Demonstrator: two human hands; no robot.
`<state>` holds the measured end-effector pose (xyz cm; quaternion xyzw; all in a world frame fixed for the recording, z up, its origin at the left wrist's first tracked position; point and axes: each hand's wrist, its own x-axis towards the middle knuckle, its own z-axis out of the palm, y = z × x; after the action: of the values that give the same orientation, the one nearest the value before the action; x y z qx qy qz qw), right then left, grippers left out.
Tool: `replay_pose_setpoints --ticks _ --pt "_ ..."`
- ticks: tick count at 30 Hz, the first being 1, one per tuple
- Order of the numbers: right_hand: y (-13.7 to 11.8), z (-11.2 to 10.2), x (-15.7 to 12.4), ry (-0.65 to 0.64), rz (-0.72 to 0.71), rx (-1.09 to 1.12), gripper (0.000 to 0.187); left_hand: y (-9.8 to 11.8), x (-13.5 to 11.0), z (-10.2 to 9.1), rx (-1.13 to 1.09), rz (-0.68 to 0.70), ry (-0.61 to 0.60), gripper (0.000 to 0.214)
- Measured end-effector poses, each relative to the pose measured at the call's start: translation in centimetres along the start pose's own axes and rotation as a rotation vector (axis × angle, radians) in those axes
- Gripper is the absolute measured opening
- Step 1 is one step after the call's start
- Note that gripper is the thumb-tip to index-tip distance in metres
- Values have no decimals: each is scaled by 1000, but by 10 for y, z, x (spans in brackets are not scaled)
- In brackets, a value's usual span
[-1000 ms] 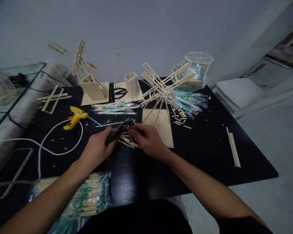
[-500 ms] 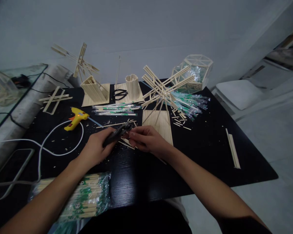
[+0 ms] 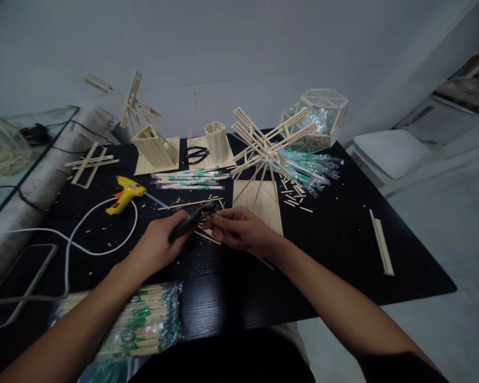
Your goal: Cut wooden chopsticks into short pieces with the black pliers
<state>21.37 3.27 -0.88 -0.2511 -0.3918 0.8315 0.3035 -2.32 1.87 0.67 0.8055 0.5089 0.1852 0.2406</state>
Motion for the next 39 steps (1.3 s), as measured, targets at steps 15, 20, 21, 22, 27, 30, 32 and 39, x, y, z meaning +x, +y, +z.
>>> replay_pose_setpoints --ticks 15,20,21,22,27,30,32,39 --pt "2 -1 6 129 -30 -58 32 -1 1 5 86 -97 -70 12" --pt "0 -1 6 107 -53 -111 33 -2 3 4 59 -51 -39 10" --pt "0 -1 5 98 -55 -119 33 -3 3 4 51 -40 -29 9" --pt "-1 -1 5 88 -58 -122 33 -3 3 3 42 -29 -22 8" --pt "-1 -4 4 17 -33 -101 36 0 3 1 -26 3 -17 8" --pt "-1 -4 3 -15 -34 -94 36 2 2 0 -69 16 -28 13" --pt "-1 -3 3 -20 -46 -99 36 2 2 -1 -82 17 -34 15" --pt "1 -2 4 24 -52 -137 37 4 2 -1 -17 0 -26 8"
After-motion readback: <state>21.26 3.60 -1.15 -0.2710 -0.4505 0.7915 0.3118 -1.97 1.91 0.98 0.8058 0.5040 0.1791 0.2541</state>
